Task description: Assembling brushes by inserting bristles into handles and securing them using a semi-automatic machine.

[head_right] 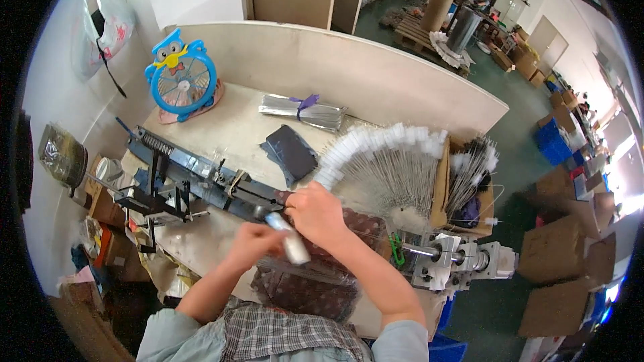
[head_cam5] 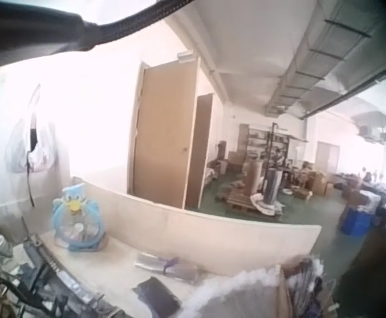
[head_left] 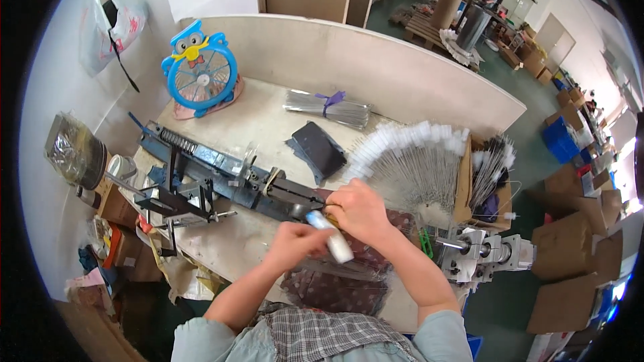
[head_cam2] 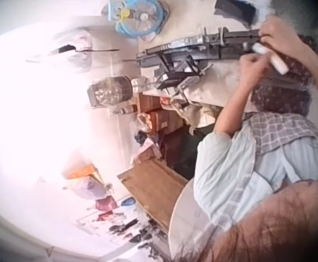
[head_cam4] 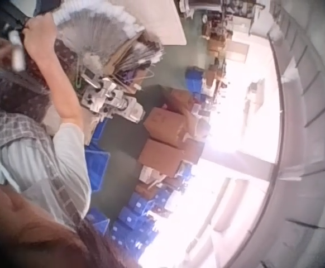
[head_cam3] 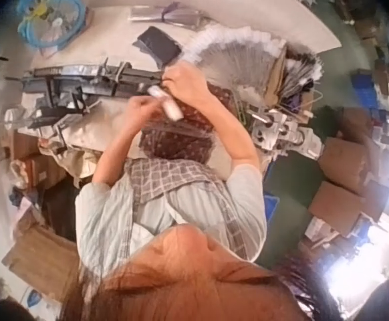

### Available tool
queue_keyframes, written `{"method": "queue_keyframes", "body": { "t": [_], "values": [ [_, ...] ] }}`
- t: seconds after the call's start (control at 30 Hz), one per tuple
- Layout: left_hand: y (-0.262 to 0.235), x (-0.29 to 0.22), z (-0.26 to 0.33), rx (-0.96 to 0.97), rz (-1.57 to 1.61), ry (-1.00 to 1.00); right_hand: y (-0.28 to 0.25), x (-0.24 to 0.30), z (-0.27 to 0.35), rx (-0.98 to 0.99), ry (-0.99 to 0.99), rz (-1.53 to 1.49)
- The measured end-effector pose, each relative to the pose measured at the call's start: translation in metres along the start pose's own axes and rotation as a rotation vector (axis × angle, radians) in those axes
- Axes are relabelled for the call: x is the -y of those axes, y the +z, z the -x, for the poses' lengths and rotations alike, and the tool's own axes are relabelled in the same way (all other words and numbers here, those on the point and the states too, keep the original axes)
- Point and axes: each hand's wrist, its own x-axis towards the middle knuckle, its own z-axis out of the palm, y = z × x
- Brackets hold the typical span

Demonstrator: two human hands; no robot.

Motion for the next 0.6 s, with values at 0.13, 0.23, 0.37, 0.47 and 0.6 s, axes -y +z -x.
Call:
{"method": "queue_keyframes", "body": {
  "t": [0.13, 0.23, 0.37, 0.47, 0.6],
  "values": [
    [-0.001, 0.020, -0.015, -0.092, -0.474, -0.071, -0.006, 0.001, 0.003, -0.005, -0.003, 0.032],
    [0.002, 0.024, -0.018, -0.114, -0.474, -0.086, -0.005, -0.001, 0.004, -0.032, -0.039, 0.041],
    [0.025, 0.034, -0.015, -0.116, 0.222, -0.013, -0.019, -0.003, 0.025, -0.203, -0.092, -0.005],
    [0.045, 0.039, -0.017, -0.090, 0.618, 0.061, -0.024, -0.006, 0.053, -0.307, -0.125, 0.049],
    [0.030, 0.040, -0.022, -0.109, -0.102, 0.073, 0.001, -0.015, 0.081, -0.137, -0.120, -0.046]
  ]
}}
